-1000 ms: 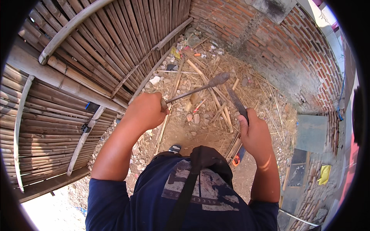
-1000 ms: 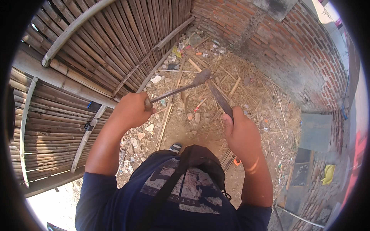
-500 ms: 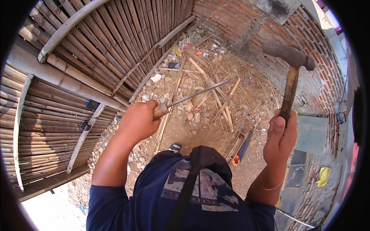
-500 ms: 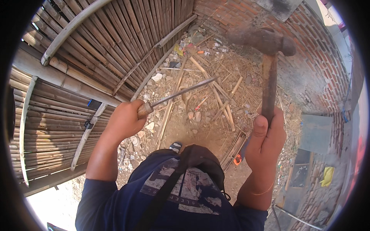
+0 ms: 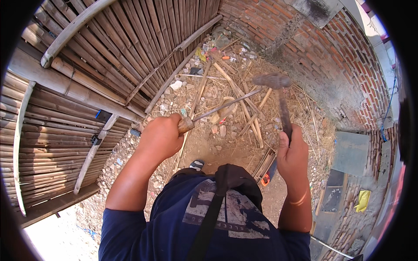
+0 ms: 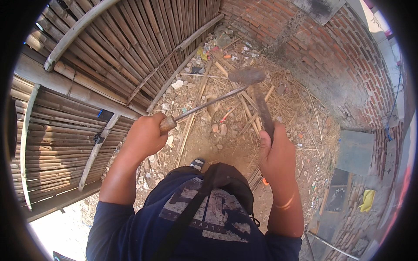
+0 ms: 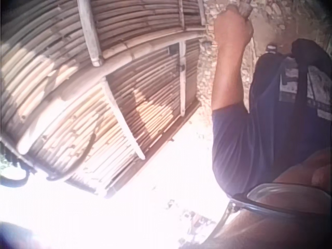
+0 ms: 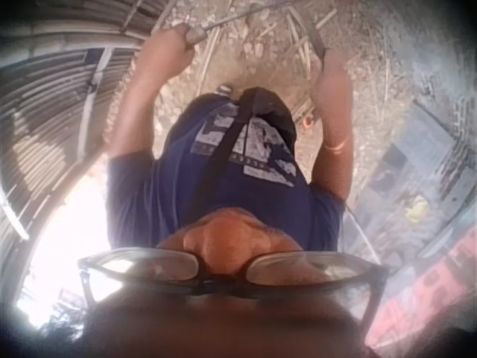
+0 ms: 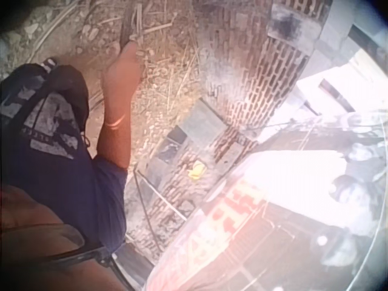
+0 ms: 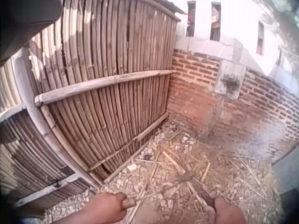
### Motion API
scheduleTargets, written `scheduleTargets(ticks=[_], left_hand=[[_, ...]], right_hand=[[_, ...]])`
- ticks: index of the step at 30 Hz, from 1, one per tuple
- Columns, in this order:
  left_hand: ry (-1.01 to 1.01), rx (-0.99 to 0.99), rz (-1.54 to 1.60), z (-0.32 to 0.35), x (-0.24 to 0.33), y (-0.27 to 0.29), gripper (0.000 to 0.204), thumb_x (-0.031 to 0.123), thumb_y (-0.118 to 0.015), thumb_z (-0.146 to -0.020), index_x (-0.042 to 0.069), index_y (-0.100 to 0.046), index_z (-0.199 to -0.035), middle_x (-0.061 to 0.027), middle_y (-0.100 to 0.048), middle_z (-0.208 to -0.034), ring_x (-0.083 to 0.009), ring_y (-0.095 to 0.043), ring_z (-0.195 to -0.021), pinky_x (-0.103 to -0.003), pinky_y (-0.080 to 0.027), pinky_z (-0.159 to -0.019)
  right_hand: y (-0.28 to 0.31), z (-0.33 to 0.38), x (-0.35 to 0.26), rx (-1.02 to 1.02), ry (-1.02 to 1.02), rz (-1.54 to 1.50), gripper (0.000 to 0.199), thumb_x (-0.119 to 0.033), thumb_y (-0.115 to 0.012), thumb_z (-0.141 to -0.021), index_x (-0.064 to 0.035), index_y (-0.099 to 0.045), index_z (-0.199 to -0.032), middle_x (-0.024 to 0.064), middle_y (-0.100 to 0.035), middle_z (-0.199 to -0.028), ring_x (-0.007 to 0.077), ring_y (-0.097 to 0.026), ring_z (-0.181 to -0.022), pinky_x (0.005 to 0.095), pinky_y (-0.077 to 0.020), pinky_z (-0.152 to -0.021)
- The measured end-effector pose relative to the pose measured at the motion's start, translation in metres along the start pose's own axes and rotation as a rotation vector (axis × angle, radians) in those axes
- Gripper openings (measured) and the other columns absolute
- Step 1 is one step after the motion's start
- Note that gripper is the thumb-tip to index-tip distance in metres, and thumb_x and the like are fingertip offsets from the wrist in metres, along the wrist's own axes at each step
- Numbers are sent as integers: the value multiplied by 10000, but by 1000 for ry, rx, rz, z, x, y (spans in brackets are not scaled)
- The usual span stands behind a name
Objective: The person splits a piece of bamboo by holding it and striking a blade into the top with a hammer, then uses the blade to split the wood further by hand.
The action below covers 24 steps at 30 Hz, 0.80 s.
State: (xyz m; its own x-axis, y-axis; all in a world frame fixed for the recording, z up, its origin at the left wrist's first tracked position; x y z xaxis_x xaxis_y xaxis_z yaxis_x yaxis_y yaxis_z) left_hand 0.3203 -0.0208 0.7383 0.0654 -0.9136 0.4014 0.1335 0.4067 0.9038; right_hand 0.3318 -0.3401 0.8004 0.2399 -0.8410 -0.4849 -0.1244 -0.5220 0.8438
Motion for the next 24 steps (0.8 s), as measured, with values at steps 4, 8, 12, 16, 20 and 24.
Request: scheduleTargets(ticks=[4, 8, 12, 16, 20, 24], left_hand=[[-1, -44, -47, 3, -6, 1, 232, 127, -683, -805, -11, -649, -988, -256, -712, -849, -443, -706, -854, -526, -565, -808], [33, -61, -52, 2, -6, 1, 239, 117, -684, -800, -19, -644, -993, -258, -714, -862, -436, -712, -852, -521, -569, -804], [20, -51, -49, -1, -6, 1, 240, 110, -683, -798, -31, -638, -988, -262, -713, -862, -439, -713, -847, -515, -572, -802], [43, -24, -31, -2, -13, 1, 236, 109, -675, -774, 5, -658, -986, -269, -690, -820, -466, -682, -844, -550, -543, -799], [45, -44, -41, -3, -15, 3, 220, 97, -675, -784, -23, -653, -968, -263, -706, -846, -447, -703, -848, -527, -561, -806], [14, -35, -38, -8, -14, 2, 220, 94, -677, -792, -37, -654, -967, -262, -714, -863, -433, -715, -858, -513, -570, -812]], right_hand=[[-7, -7, 5, -224, -11, 100, 264, -256, -584, -1039, -19, -578, -1154, 241, -631, -740, 472, -649, -708, 496, -478, -603], [29, -4, -16, 87, 0, -75, 314, -289, -558, -1063, 5, -572, -1172, 184, -602, -689, 407, -614, -602, 425, -469, -580], [-4, 3, 1, 170, 57, -54, 333, -295, -572, -1058, 13, -566, -1185, 193, -606, -714, 417, -616, -621, 424, -465, -575], [-19, -5, 14, -213, -34, 84, 297, -253, -590, -1043, 19, -578, -1163, 242, -619, -748, 446, -641, -688, 441, -476, -591], [17, -9, -7, 51, -39, -123, 315, -280, -564, -1064, 19, -572, -1161, 203, -595, -705, 400, -620, -627, 411, -456, -577], [-25, -5, 10, 47, -24, -31, 308, -278, -553, -1067, 10, -552, -1174, 209, -593, -700, 411, -620, -630, 442, -456, -570]])
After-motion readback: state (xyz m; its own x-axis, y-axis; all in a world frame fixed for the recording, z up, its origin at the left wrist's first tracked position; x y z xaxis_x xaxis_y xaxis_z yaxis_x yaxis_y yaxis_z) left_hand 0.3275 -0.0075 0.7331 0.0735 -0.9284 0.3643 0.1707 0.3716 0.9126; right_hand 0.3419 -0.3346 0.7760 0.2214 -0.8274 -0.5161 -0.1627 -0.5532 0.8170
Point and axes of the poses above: each hand's wrist, its own z-axis away from the middle knuckle, its own y-axis out of the back of the hand, x = y × z, the point moved 4 cm from there along -z, towards the middle knuckle
